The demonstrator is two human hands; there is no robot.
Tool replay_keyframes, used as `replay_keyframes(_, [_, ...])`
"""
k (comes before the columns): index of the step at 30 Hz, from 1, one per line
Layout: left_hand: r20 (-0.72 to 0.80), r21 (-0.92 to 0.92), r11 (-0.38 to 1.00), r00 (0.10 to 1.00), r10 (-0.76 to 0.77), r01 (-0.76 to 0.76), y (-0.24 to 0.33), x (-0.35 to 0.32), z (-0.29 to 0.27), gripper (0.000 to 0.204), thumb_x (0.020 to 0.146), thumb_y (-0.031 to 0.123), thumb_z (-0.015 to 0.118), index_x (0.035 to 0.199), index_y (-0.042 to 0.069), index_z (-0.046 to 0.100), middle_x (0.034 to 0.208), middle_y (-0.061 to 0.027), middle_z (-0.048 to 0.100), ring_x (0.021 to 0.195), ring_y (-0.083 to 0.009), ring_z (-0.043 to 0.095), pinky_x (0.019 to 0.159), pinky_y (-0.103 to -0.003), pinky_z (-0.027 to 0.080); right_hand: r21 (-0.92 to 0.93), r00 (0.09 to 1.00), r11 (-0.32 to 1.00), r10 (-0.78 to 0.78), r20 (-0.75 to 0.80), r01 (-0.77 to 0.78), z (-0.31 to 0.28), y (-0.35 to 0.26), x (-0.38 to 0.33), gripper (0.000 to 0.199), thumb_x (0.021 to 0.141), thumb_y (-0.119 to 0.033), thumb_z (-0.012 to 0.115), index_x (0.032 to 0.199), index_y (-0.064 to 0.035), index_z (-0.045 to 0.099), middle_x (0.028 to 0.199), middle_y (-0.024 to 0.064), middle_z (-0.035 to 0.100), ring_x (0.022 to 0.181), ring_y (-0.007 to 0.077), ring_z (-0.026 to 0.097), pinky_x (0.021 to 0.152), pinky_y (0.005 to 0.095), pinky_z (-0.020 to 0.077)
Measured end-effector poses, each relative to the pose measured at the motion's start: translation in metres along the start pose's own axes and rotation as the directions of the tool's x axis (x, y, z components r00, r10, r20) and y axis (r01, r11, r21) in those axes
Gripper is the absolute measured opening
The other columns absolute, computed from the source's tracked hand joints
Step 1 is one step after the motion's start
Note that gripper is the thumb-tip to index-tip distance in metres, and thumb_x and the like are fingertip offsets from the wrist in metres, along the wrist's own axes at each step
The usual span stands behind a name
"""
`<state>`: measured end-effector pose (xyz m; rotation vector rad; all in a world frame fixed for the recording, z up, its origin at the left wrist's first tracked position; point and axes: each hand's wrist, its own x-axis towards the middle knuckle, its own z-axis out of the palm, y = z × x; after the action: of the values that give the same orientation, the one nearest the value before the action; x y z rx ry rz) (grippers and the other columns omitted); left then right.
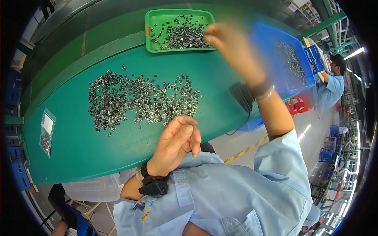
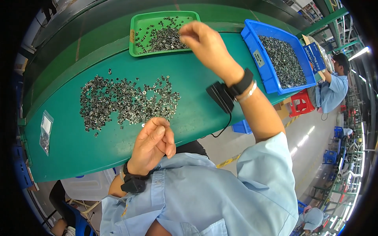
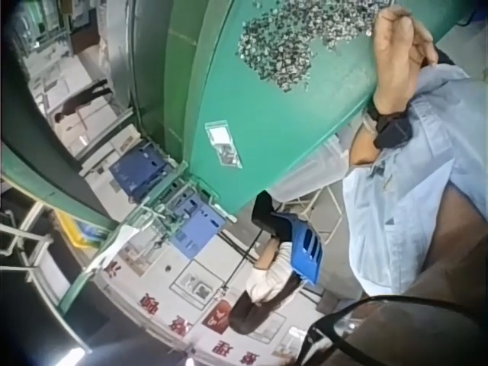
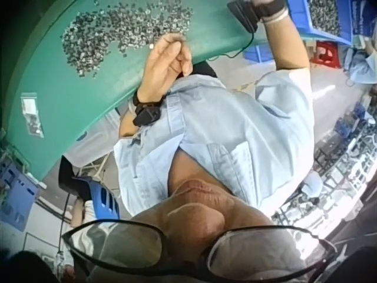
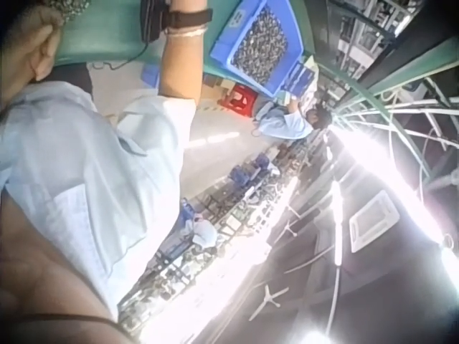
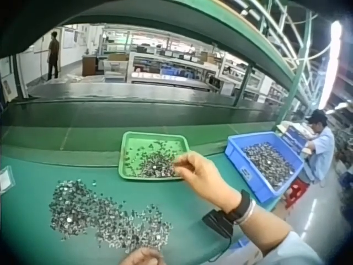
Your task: Sort and inspect small metal components on an assembly line workbench.
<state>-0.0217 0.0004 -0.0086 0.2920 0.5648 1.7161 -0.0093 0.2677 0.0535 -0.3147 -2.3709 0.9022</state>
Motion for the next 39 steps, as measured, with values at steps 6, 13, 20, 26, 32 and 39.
replay_keyframes(6, [0.043, 0.004, 1.000, 0.999, -0.014, 0.014, -0.001, 0.001, -0.005, 0.018, 0.098, 0.015, 0.041, 0.112, 0.005, 0.046, 0.081, -0.0098, 0.055, 0.060, -0.0162, 0.053, 0.055, -0.031, 0.045, -0.163, 0.938, 0.985, 0.111, 0.328, -0.059, 0.003, -0.015, -0.079, 0.013, 0.080, -0.013, 0.066, 0.090, -0.0049, 0.061, 0.087, 0.0071, 0.061, 0.084, 0.0215, 0.059, 0.074, 0.0337, 0.0466])
replay_keyframes(13, [0.074, -0.022, 1.000, 0.997, 0.003, -0.001, -0.002, 0.001, -0.005, 0.015, 0.098, 0.014, 0.042, 0.110, 0.006, 0.047, 0.083, -0.0086, 0.057, 0.065, -0.0157, 0.056, 0.056, -0.028, 0.047, -0.242, 0.955, 0.969, 0.033, 0.294, 0.042, 0.024, -0.022, -0.096, 0.012, 0.076, -0.011, 0.068, 0.084, -0.0069, 0.060, 0.080, 0.0067, 0.057, 0.079, 0.0262, 0.055, 0.070, 0.0356, 0.0452])
replay_keyframes(20, [0.046, 0.003, 1.000, 0.999, 0.010, -0.010, -0.003, 0.001, -0.004, 0.017, 0.098, 0.015, 0.044, 0.110, 0.005, 0.046, 0.083, -0.0079, 0.057, 0.064, -0.0149, 0.056, 0.056, -0.028, 0.047, -0.157, 0.973, 0.985, -0.032, 0.229, 0.070, 0.017, -0.024, -0.105, 0.011, 0.076, -0.010, 0.068, 0.083, -0.0067, 0.060, 0.080, 0.0061, 0.057, 0.078, 0.0265, 0.056, 0.069, 0.0363, 0.0446])
replay_keyframes(26, [-0.079, 0.084, 0.996, 0.997, -0.008, 0.014, 0.001, 0.009, 0.007, 0.021, 0.097, 0.018, 0.046, 0.113, 0.004, 0.045, 0.085, -0.0080, 0.057, 0.064, -0.0147, 0.056, 0.056, -0.027, 0.047, -0.095, 0.953, 0.964, -0.224, 0.205, 0.247, 0.007, -0.041, -0.111, 0.010, 0.076, -0.006, 0.067, 0.082, -0.0068, 0.060, 0.081, 0.0068, 0.058, 0.078, 0.0262, 0.057, 0.068, 0.0361, 0.0450])
replay_keyframes(32, [-0.146, 0.154, 0.987, 0.987, 0.063, -0.040, -0.001, 0.010, 0.011, 0.023, 0.097, 0.017, 0.046, 0.115, 0.003, 0.045, 0.087, -0.0086, 0.057, 0.064, -0.0148, 0.055, 0.056, -0.028, 0.047, -0.187, 0.966, 0.968, -0.123, 0.226, 0.166, -0.005, -0.021, -0.098, 0.012, 0.077, -0.005, 0.065, 0.088, -0.0042, 0.061, 0.083, 0.0096, 0.058, 0.080, 0.0269, 0.058, 0.069, 0.0355, 0.0465])
replay_keyframes(39, [-0.145, 0.138, 0.988, 0.985, 0.096, -0.076, -0.003, 0.010, 0.011, 0.021, 0.097, 0.014, 0.045, 0.114, 0.002, 0.045, 0.087, -0.0094, 0.058, 0.061, -0.0145, 0.055, 0.054, -0.028, 0.046, -0.015, 0.982, 0.999, 0.042, 0.182, -0.040, -0.012, -0.011, -0.098, 0.014, 0.082, -0.005, 0.060, 0.096, -0.0023, 0.062, 0.087, 0.0102, 0.059, 0.084, 0.0240, 0.059, 0.075, 0.0332, 0.0471])
